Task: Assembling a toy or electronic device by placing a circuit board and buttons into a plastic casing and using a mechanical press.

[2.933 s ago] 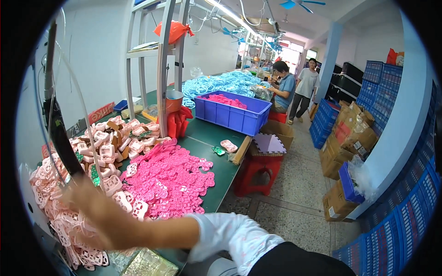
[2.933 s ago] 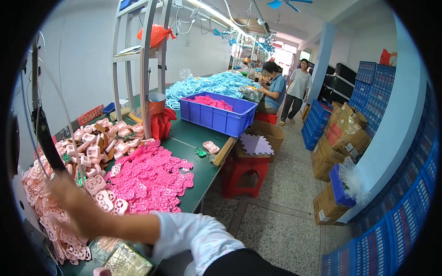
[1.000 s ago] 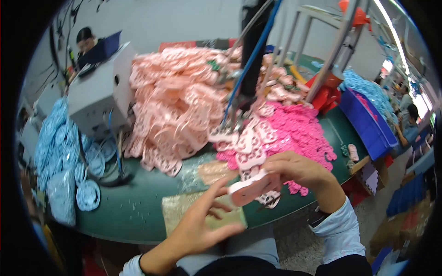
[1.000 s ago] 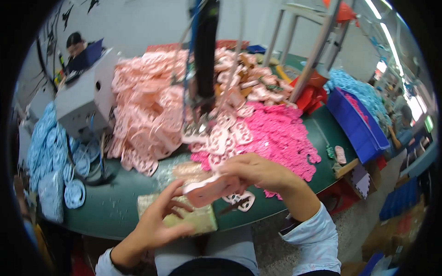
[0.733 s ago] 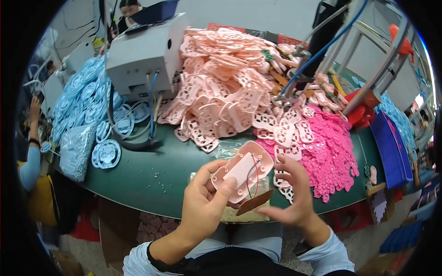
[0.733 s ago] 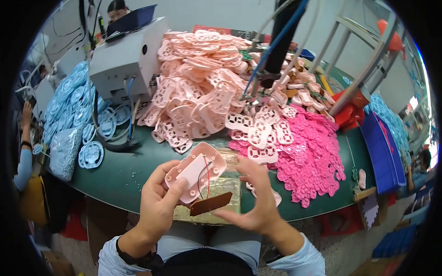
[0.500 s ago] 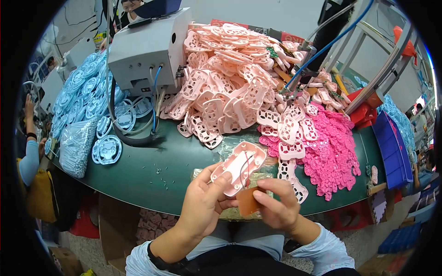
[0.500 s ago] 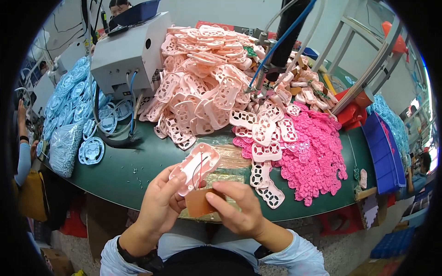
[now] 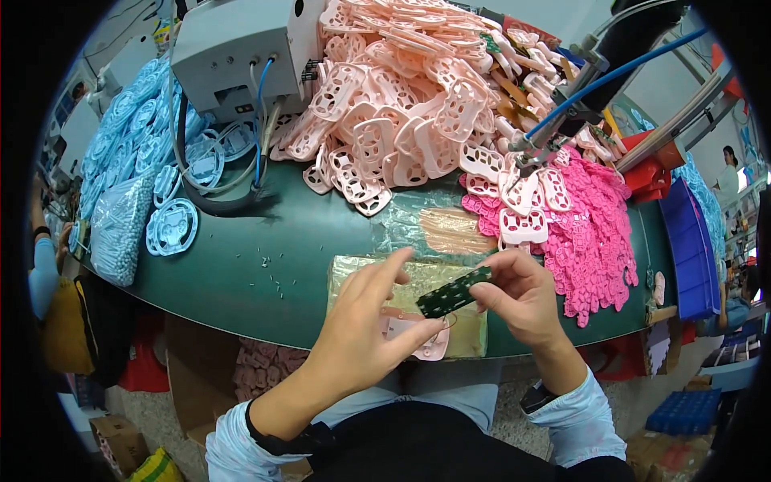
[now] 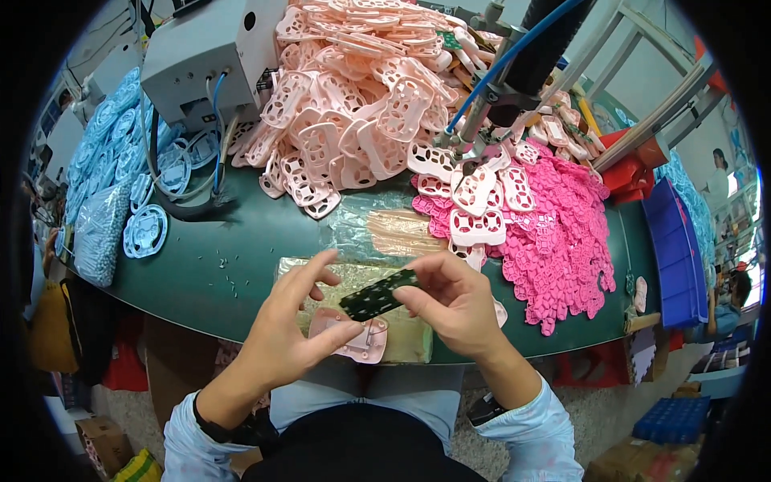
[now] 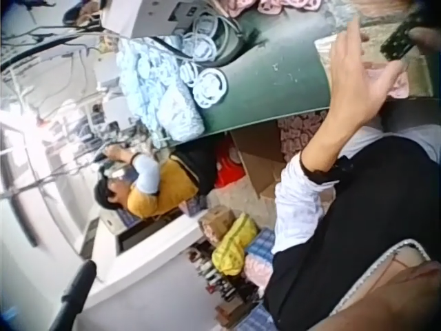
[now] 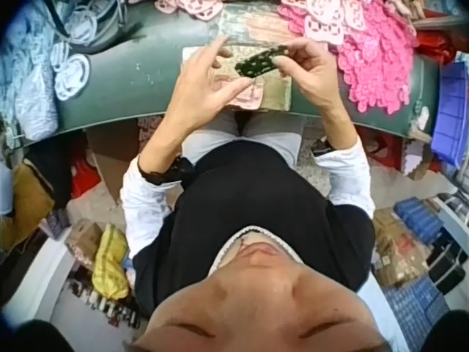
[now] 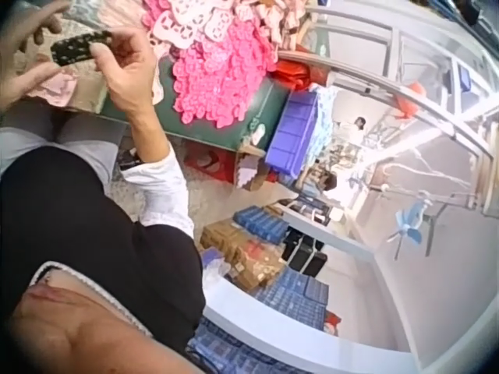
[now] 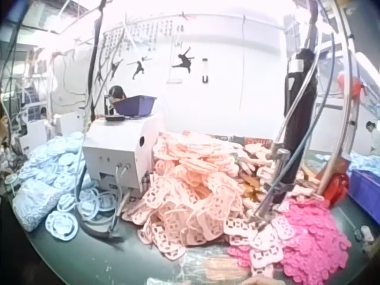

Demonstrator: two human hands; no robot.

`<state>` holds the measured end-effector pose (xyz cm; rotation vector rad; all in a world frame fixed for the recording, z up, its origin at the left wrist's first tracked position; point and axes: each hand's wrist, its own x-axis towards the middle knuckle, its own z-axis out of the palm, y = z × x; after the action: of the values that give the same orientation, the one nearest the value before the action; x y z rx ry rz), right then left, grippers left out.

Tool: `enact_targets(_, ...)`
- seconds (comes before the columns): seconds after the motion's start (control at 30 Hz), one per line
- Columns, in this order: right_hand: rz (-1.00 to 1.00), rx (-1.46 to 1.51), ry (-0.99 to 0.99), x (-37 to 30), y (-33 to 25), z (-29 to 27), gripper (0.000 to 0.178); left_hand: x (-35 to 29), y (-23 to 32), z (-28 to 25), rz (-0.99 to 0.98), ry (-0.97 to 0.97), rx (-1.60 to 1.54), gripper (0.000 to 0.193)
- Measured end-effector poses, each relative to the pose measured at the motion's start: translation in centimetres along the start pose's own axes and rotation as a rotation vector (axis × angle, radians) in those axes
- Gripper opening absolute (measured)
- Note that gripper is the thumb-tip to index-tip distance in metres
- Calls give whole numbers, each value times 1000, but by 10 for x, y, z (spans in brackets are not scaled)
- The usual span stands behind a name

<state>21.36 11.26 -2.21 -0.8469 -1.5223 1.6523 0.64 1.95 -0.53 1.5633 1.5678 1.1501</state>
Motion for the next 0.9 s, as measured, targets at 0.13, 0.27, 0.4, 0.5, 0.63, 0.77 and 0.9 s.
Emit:
enact_targets(0.13,-19,-112,120,-10,-1,20,39,4,-1,1,-118,-13,-115,43)
enact_targets(0.27,-486,-843,178,-38,3,46,50,-3,-10,12,-191,42,-408,17)
enact_targets(0.4,-385,-654,248,-34,26,51,36,-6,-16,8,-344,-24,-622,10)
enact_targets(0.5,-339,-606,185,-33,22,47,27,-14,-31,9,-365,7,-686,10)
enact_targets(0.63,-461,-751,36,-42,28,35,23,-25,-42,-4,29,-92,-177,14)
enact_targets(0.77,-485,-818,-120,-52,27,21,28,-19,-47,-12,517,-267,168,31)
enact_targets(0.9,-313,-756,-137,-54,17,22,26,-7,-35,-13,654,-369,300,27)
